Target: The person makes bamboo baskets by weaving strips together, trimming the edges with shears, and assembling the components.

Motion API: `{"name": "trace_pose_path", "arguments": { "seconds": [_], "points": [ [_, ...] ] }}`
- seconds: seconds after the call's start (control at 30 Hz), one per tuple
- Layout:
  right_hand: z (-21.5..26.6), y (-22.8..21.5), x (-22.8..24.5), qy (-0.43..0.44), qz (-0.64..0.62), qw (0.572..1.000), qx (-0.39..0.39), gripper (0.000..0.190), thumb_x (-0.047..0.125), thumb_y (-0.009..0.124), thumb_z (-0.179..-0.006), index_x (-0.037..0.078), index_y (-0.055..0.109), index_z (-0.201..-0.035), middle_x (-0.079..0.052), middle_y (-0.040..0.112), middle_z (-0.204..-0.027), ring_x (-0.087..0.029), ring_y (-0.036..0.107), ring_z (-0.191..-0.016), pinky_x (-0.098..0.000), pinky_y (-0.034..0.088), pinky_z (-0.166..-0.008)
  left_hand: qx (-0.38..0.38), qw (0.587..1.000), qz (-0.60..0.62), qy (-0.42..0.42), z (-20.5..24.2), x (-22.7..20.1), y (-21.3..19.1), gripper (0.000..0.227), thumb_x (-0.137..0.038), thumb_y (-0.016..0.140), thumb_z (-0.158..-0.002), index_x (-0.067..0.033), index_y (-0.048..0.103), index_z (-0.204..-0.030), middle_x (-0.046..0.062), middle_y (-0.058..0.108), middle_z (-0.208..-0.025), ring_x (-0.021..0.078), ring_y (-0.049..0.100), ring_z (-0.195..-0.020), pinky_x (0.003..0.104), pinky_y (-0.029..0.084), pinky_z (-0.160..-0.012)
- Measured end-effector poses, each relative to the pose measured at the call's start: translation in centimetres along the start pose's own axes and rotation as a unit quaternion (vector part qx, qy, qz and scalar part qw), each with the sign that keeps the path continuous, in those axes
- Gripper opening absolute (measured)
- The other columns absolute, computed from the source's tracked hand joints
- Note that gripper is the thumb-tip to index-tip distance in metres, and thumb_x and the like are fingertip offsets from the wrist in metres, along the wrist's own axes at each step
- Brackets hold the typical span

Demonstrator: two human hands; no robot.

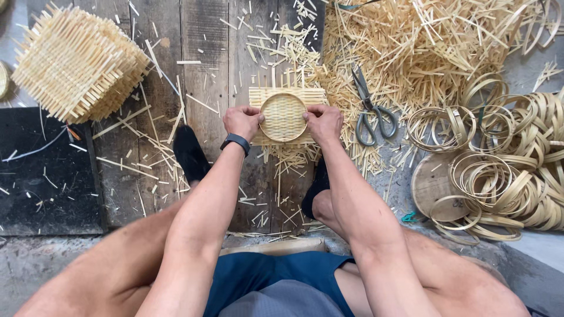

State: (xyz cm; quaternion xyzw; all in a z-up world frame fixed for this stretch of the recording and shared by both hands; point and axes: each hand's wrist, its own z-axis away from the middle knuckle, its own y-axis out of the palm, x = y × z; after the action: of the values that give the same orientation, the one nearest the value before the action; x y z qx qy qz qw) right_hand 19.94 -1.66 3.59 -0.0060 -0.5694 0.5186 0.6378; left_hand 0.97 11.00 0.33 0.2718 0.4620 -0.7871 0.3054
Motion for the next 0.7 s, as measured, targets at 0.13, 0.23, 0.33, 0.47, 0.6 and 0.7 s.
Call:
{"name": "trace_pose_path", "arguments": {
  "seconds": [0.13,0.23,0.33,0.47,0.6,0.7],
  "points": [
    [0.0,-0.3,0.1,-0.008,0.023,1.000,0.008,0.018,0.016,0.082,-0.081,0.011,0.082,-0.098,-0.008,0.080,-0.086,-0.017,0.075,-0.075,-0.0303,0.059,-0.078,0.027,0.999,0.019,-0.038,-0.4,0.3,-0.3,0.018,-0.005,0.089,-0.067,-0.0087,0.083,-0.084,0.006,0.079,-0.079,0.0130,0.075,-0.071,0.028,0.062,-0.073],
    [0.1,0.1,-0.1,-0.039,0.034,0.999,-0.011,0.018,0.016,0.082,-0.082,0.010,0.082,-0.098,-0.009,0.079,-0.086,-0.016,0.075,-0.075,-0.0304,0.058,-0.078,0.048,0.993,0.080,-0.071,-0.8,0.7,0.1,0.019,-0.003,0.088,-0.067,-0.0076,0.081,-0.084,0.005,0.079,-0.081,0.0134,0.076,-0.072,0.029,0.065,-0.071],
    [-0.3,0.1,-0.1,-0.003,0.045,0.999,0.015,0.016,0.017,0.081,-0.082,0.013,0.082,-0.097,-0.005,0.080,-0.085,-0.014,0.074,-0.074,-0.0290,0.058,-0.077,0.033,0.997,0.043,-0.047,-1.2,1.0,0.2,0.020,-0.006,0.092,-0.065,-0.0079,0.083,-0.084,0.006,0.079,-0.080,0.0131,0.074,-0.072,0.028,0.062,-0.073],
    [-0.1,-0.1,-0.3,-0.012,0.026,1.000,0.010,0.016,0.014,0.083,-0.081,0.009,0.082,-0.096,-0.009,0.079,-0.081,-0.016,0.074,-0.072,-0.0292,0.058,-0.077,0.086,0.995,0.050,-0.032,-2.4,0.5,-0.8,0.020,-0.009,0.090,-0.068,-0.0092,0.082,-0.087,0.006,0.080,-0.082,0.0120,0.074,-0.070,0.028,0.062,-0.072],
    [-0.2,0.0,-0.7,-0.040,-0.005,0.999,0.003,0.017,0.012,0.084,-0.080,0.008,0.082,-0.096,-0.008,0.079,-0.081,-0.014,0.074,-0.071,-0.0288,0.059,-0.074,0.122,0.992,0.027,-0.028,-2.1,-0.1,-1.7,0.016,-0.020,0.090,-0.076,-0.0111,0.083,-0.088,0.005,0.080,-0.081,0.0108,0.071,-0.070,0.028,0.058,-0.071],
    [-0.3,0.3,-1.4,-0.001,-0.036,0.999,0.022,0.016,0.012,0.084,-0.079,0.008,0.082,-0.095,-0.006,0.079,-0.081,-0.012,0.073,-0.070,-0.0282,0.059,-0.070,0.094,0.995,0.018,-0.005,-2.0,0.0,-0.7,0.017,-0.020,0.090,-0.075,-0.0105,0.083,-0.087,0.005,0.079,-0.080,0.0098,0.072,-0.069,0.026,0.059,-0.071]
  ]
}}
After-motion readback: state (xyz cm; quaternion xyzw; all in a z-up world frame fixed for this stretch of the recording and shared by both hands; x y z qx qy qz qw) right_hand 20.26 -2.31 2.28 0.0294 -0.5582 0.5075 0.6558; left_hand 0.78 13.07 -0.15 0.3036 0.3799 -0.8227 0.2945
